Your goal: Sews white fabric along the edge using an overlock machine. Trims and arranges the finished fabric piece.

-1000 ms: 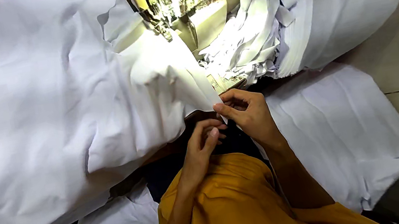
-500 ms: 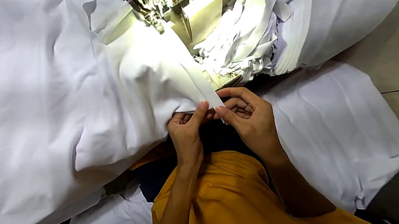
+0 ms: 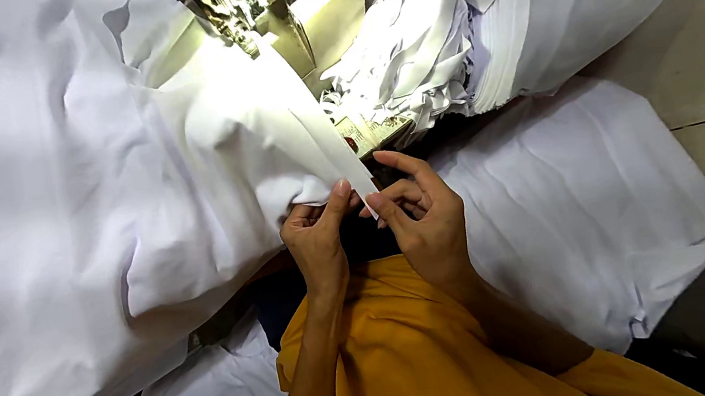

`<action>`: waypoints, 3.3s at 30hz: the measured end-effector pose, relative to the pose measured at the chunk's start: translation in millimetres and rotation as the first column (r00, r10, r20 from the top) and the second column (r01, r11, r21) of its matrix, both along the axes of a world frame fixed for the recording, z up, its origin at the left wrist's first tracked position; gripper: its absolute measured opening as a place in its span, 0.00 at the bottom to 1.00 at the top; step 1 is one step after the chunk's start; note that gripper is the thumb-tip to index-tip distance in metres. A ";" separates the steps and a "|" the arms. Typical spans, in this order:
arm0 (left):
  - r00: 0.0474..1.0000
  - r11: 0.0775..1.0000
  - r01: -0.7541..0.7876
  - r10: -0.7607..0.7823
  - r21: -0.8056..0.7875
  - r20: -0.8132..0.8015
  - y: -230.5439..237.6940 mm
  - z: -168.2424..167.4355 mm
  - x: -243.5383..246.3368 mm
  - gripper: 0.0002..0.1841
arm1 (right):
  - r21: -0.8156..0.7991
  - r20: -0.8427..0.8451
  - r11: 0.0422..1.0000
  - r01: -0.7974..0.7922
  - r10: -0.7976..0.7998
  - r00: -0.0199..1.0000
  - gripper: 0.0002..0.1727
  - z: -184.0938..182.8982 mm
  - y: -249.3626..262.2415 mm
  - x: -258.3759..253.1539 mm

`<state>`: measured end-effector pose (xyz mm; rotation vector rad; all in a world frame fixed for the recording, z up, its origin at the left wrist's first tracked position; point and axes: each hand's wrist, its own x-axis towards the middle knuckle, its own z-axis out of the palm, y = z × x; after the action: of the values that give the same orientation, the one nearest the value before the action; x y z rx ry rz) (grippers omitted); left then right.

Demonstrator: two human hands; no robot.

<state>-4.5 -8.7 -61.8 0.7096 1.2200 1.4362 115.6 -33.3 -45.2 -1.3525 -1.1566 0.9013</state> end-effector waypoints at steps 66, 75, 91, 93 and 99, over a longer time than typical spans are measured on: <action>-0.117 0.879 0.455 0.219 0.144 -0.969 34.3 27.1 -109.3 0.58 | 0.261 -0.114 0.962 -0.077 0.110 0.987 0.08 -20.8 48.8 1.3; -0.061 0.867 0.497 0.085 0.043 -0.994 95.4 57.1 -135.5 0.60 | 0.256 -0.088 0.959 -0.125 0.151 0.985 0.08 5.7 116.6 -15.7; 0.340 0.971 0.212 -0.180 -0.111 -0.923 184.6 99.0 -178.1 0.47 | 0.314 -0.002 0.946 0.080 -0.084 0.996 0.09 10.4 134.9 -54.7; 0.333 0.975 0.219 -0.114 -0.040 -0.936 207.1 98.7 -180.3 0.41 | 0.320 -0.046 0.946 0.057 -0.044 0.998 0.09 8.4 129.6 -55.5; 0.350 0.983 0.120 0.087 0.137 -0.933 232.7 114.8 -221.4 0.17 | 0.302 0.015 0.953 -0.001 -0.004 1.000 0.11 2.6 108.5 -37.7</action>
<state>-225.9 224.1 52.9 1.8678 1.9394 1.0604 77.9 75.2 -42.6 -1.1117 -1.2490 0.6808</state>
